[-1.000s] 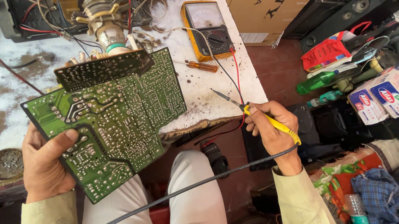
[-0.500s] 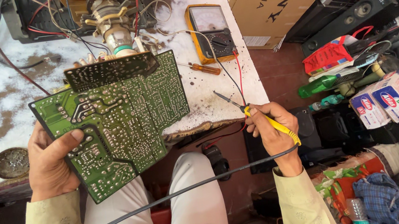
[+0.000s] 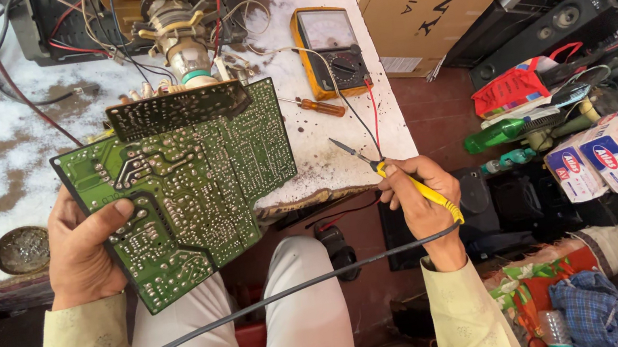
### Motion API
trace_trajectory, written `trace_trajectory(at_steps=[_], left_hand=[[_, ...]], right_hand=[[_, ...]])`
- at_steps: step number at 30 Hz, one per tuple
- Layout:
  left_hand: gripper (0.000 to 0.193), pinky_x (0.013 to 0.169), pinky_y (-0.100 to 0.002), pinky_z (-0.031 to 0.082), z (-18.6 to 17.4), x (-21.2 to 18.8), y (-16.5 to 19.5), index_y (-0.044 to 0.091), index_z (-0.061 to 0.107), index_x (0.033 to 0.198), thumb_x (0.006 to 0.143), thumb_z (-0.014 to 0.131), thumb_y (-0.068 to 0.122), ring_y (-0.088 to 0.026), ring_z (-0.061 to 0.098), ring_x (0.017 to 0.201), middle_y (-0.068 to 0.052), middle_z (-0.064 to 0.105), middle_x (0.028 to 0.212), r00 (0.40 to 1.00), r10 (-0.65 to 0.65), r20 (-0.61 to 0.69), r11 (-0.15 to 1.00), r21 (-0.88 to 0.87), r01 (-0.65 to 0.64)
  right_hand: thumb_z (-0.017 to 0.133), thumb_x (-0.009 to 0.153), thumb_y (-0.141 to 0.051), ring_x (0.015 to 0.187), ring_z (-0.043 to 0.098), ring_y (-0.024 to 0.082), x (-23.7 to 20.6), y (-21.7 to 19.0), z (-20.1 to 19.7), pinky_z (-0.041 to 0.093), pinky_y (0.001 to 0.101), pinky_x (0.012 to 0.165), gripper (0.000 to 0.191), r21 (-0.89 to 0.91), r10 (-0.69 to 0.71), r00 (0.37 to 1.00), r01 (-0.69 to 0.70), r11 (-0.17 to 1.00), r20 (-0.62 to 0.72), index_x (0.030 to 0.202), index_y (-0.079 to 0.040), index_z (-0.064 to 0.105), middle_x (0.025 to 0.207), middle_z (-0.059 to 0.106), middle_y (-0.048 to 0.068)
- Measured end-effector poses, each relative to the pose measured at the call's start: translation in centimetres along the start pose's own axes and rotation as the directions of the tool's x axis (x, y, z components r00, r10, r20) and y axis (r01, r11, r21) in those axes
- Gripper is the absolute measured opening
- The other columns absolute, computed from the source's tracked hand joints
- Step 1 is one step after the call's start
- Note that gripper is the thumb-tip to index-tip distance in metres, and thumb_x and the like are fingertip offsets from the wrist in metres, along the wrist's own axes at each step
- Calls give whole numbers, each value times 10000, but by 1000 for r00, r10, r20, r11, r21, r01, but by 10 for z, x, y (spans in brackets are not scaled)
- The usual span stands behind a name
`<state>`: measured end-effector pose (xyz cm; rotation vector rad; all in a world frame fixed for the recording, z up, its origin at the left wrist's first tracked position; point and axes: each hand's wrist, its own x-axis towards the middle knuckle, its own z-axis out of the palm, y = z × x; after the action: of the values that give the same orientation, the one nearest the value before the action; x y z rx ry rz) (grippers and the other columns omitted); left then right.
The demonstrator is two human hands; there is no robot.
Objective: The person tests a circuit board using a multimeter, touching probes to various points on the board. They then flip the board over and use a soldering iron to touch several solder joints on the back side.
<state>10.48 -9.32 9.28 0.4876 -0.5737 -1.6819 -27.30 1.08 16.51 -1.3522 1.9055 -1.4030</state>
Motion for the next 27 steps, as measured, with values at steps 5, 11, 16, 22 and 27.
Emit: trace_trajectory(at_steps=[5,11,16,22,27], left_hand=[[492,894,-401,628,-2,-1,-1,-59,577,1325,844,673,-88,-255,728,989,-177,702,1172,1000,18,-2,1000,22,-18],[507,888,-401,633,-1,0,-1,-63,580,1331,832,670,-83,-260,730,984,-182,704,1172,1000,9,13,1000,5,-9],[506,891,-406,635,-1,-1,-1,-59,573,1336,841,677,-77,-256,732,992,-175,705,1173,1000,9,19,1000,-1,-9],[481,874,-400,635,-3,-1,-1,-60,577,1319,850,679,-83,-256,733,978,-179,707,1163,1000,14,-3,1000,20,-14],[475,881,-392,637,-3,0,-2,-59,579,1318,855,680,-89,-253,734,987,-178,707,1168,1000,19,3,1000,8,-19]], right_hand=[[672,971,-98,620,668,95,-2,2,1,514,226,536,148,16,18,1000,-18,1000,2,992,38,727,782,744,104],[673,975,-101,626,669,96,-3,4,0,508,224,537,151,6,19,1000,-19,1000,3,993,40,723,792,746,111],[668,972,-95,621,666,99,-5,4,0,507,225,532,148,25,35,999,-35,999,12,987,42,721,787,745,115],[669,974,-95,629,665,98,-6,2,0,512,224,539,147,22,26,1000,-26,999,13,991,41,724,793,745,117],[682,970,-104,615,663,96,-7,2,-5,508,223,526,144,-1,6,994,-7,1000,-108,985,35,716,808,741,109]])
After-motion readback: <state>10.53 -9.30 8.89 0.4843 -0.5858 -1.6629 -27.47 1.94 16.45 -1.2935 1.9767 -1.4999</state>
